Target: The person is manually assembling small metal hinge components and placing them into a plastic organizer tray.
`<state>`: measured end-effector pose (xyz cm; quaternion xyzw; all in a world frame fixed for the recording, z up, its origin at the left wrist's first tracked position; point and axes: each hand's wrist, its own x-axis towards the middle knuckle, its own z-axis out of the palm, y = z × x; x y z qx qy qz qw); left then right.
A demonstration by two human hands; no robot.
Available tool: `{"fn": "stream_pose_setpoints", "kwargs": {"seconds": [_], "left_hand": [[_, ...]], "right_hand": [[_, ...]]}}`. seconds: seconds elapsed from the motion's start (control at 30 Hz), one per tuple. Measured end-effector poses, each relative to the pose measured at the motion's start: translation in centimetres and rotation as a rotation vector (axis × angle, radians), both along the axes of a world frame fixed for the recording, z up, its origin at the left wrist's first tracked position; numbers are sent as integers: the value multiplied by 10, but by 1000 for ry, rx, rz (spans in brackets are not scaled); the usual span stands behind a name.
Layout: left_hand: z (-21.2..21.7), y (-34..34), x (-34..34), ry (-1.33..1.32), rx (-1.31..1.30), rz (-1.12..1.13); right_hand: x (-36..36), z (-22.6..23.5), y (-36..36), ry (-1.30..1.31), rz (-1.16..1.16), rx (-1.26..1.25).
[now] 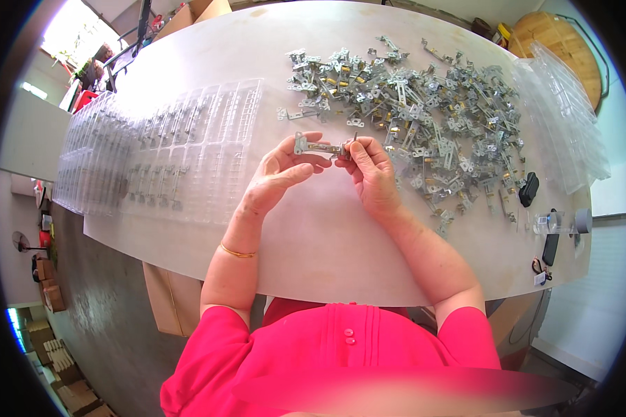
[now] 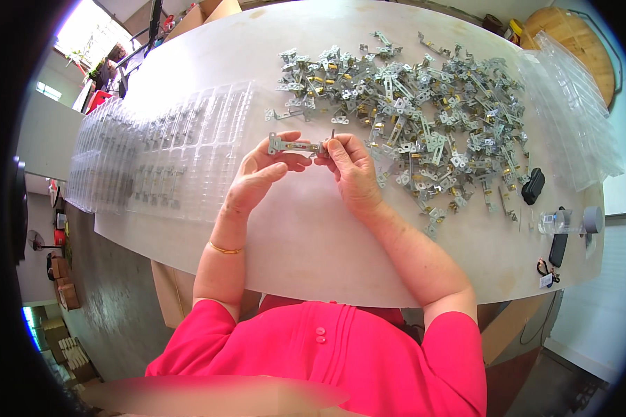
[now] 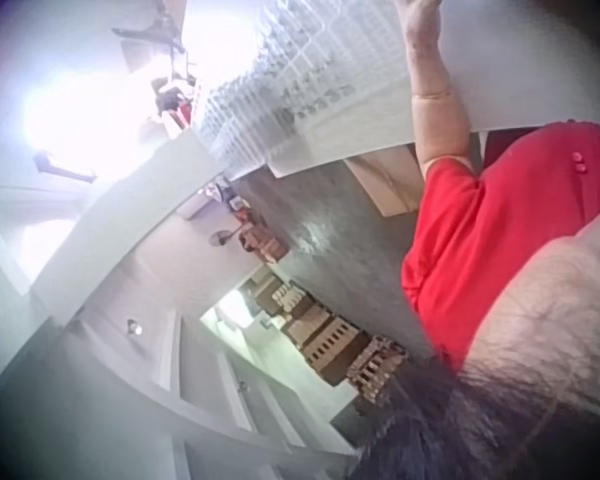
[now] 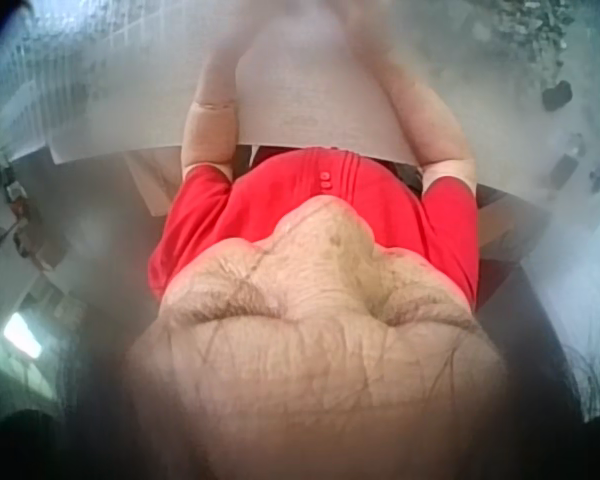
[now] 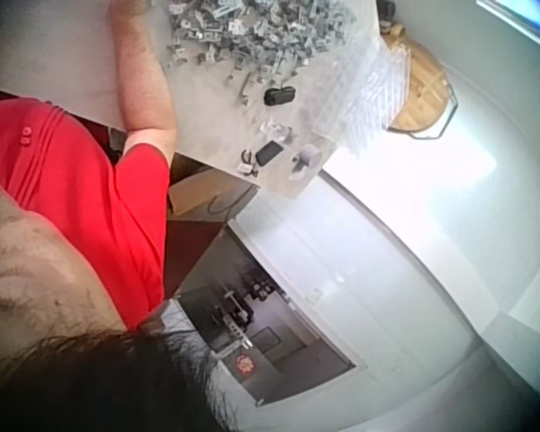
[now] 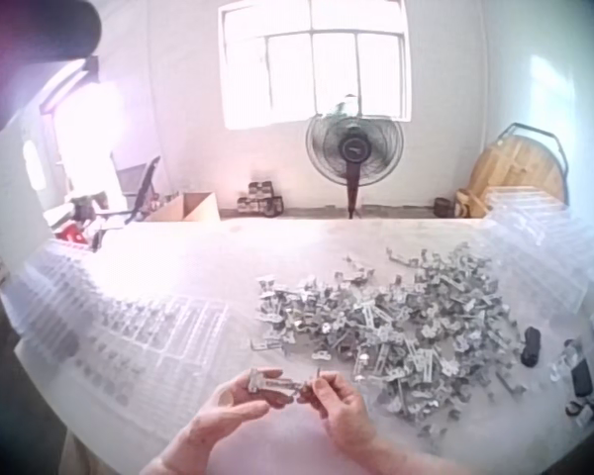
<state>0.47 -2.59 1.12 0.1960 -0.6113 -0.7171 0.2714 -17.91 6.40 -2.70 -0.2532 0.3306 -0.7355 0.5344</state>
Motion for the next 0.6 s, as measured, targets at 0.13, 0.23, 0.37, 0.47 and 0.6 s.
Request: {"fn": "stream_pose_setpoints", "kwargs": {"seconds": [0.13,0.23,0.37,0.47,0.6], "left_hand": [[3,10,-13,39,-2,97],[-3,9,-15,36,-45,152],[-12,4,-11,-46,-209,197],[-10,6,-9,-136,-130,206],[-10,10,-12,-206,-111,271]], "right_hand": [[1,1,1,-28,31,13],[3,2,3,82,72,77],[11,5,3,372,-10,122],[13,4,7,420,-40,80],[16,11,11,480,-31,77]]}}
